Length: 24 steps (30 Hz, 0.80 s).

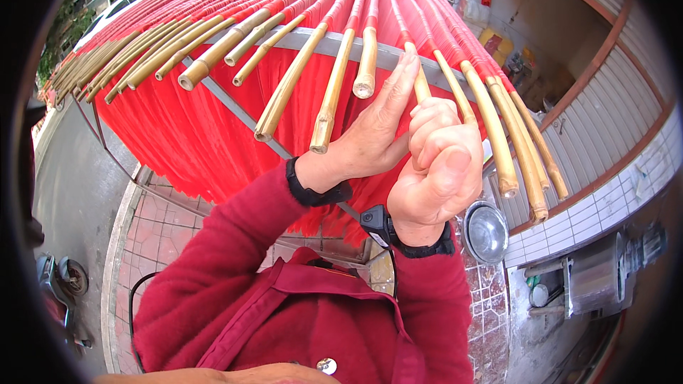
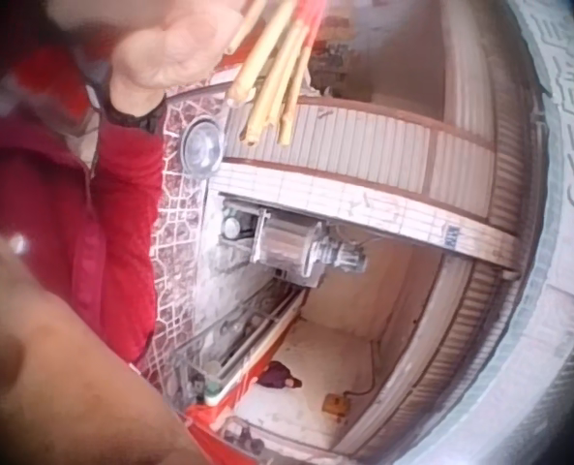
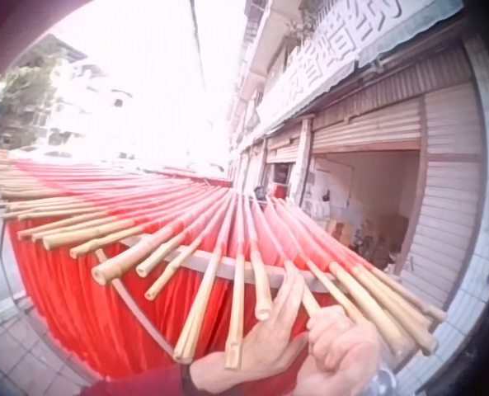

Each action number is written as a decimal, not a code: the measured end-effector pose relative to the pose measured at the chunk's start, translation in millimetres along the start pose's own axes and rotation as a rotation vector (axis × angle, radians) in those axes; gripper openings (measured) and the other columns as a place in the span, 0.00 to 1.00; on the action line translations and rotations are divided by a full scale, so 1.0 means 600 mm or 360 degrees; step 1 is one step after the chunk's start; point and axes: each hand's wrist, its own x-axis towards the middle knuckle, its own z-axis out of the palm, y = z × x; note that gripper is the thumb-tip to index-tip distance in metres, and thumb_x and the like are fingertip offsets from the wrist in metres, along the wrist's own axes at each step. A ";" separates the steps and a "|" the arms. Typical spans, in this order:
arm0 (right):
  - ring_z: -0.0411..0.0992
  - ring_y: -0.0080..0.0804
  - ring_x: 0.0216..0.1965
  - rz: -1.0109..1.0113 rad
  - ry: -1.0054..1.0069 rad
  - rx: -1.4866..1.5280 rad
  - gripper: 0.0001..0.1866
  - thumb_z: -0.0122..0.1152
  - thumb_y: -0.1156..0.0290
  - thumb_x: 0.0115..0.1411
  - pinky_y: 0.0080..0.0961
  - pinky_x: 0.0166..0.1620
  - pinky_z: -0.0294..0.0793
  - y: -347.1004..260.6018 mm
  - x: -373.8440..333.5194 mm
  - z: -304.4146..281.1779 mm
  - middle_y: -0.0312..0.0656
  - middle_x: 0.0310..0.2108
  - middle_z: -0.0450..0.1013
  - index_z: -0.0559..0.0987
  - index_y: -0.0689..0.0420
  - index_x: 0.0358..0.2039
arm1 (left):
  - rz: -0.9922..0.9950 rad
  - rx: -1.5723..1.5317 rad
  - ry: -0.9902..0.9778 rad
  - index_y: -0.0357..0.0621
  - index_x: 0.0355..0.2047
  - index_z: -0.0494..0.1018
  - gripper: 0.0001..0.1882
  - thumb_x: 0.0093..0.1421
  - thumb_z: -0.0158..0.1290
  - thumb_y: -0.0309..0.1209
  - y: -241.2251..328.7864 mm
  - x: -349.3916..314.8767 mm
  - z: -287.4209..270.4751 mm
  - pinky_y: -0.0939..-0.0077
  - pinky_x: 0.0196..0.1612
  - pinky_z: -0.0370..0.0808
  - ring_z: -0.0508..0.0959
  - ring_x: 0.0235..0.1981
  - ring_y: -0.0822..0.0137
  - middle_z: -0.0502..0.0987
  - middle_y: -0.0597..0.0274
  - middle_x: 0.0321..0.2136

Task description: The person attaches red fabric to a metal frame and then inserts bamboo ribs into the umbrella structure. They align and secure each rib one at a time, working around the circumference of the umbrella.

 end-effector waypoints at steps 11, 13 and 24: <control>0.53 0.28 0.23 -0.0021 0.0070 -0.0137 0.23 0.36 0.55 0.78 0.39 0.46 0.70 0.003 -0.014 0.023 0.35 0.18 0.54 0.57 0.50 0.24 | 0.0121 -0.0165 -0.0192 0.35 0.76 0.37 0.54 0.55 0.57 0.16 -0.019 0.003 -0.033 0.51 0.77 0.42 0.37 0.78 0.38 0.36 0.30 0.75; 0.52 0.27 0.22 -0.0002 0.0041 -0.0105 0.23 0.36 0.56 0.77 0.38 0.44 0.69 0.003 -0.010 0.021 0.34 0.17 0.53 0.57 0.50 0.23 | 0.0084 -0.0163 -0.0209 0.35 0.76 0.37 0.54 0.55 0.57 0.16 -0.017 0.001 -0.034 0.51 0.77 0.41 0.37 0.78 0.39 0.37 0.30 0.75; 0.50 0.27 0.19 0.0063 -0.0064 0.0029 0.21 0.36 0.59 0.75 0.37 0.43 0.66 0.004 0.000 0.015 0.32 0.14 0.50 0.57 0.50 0.22 | 0.0044 -0.0093 -0.0155 0.33 0.76 0.36 0.53 0.56 0.56 0.16 -0.010 -0.003 -0.035 0.51 0.77 0.42 0.39 0.78 0.40 0.39 0.30 0.75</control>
